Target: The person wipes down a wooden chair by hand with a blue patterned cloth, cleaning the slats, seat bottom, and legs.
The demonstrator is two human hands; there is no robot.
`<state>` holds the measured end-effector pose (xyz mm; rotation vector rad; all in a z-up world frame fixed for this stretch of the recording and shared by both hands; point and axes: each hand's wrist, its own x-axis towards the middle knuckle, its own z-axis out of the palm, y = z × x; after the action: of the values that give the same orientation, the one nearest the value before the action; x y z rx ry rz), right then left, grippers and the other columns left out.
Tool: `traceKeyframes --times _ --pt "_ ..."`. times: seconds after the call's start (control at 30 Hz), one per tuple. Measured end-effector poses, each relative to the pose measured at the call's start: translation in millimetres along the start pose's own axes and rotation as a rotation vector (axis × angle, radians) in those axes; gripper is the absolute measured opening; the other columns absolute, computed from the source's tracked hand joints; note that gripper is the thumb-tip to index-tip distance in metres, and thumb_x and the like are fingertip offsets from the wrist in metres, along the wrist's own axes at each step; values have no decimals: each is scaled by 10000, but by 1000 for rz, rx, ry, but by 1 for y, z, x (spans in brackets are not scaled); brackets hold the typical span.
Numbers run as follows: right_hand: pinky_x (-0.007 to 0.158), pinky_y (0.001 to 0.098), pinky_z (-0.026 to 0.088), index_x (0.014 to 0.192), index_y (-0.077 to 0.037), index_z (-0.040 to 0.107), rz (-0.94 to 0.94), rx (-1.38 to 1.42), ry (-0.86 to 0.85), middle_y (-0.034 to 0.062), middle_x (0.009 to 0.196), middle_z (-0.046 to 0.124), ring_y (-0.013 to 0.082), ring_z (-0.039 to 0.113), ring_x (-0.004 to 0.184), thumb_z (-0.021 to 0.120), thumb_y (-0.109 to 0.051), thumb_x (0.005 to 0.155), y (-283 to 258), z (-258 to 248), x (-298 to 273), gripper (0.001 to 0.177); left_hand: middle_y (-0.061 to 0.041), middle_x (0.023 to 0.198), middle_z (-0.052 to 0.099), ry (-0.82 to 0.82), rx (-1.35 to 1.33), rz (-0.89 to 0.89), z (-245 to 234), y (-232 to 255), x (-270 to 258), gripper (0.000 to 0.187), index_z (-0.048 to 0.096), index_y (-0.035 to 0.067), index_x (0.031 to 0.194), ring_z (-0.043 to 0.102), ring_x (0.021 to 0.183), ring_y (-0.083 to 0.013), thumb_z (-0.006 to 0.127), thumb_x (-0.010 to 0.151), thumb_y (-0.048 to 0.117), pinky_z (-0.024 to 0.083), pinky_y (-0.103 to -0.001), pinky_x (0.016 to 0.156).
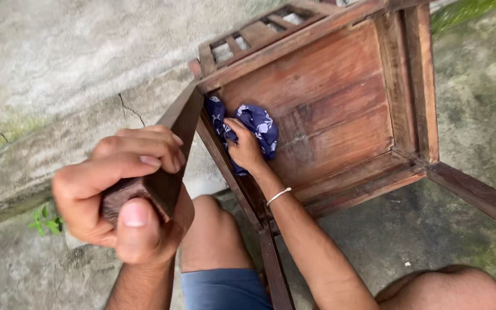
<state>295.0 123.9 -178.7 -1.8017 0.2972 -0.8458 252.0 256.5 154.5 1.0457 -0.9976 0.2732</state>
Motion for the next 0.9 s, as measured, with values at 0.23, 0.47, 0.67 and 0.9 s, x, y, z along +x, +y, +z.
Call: traceKeyframes --times 0.23,0.47,0.67,0.9 --pt "1020 435 514 1250 27 648 157 -274 -261 238 1268 681 378 633 1192 634 90 717 -7 -58 -112 537 -157 748 586 -32 69 24 0 2 8 438 455 1 964 632 593 -235 681 1012 373 577 -432 622" --pt "866 410 579 1209 -84 722 509 -216 -366 156 1052 770 288 747 961 583 38 827 -39 -102 -87 425 -132 709 574 41 54 87 5 -9 7 411 465 26 908 619 547 -213 657 989 380 563 -421 558" --pt "861 342 593 1301 -25 631 210 139 246 191 1144 735 213 708 983 658 33 976 -59 -67 11 330 -182 746 586 62 28 102 12 -9 3 381 499 -5 974 600 602 -237 626 1033 349 565 -406 590" --pt "1033 417 520 1395 48 529 8 -120 -65 284 1335 626 423 618 1259 633 118 792 -12 -4 11 616 -187 728 588 70 54 79 13 -6 1 390 498 -11 982 590 611 -238 620 1042 354 547 -403 599"
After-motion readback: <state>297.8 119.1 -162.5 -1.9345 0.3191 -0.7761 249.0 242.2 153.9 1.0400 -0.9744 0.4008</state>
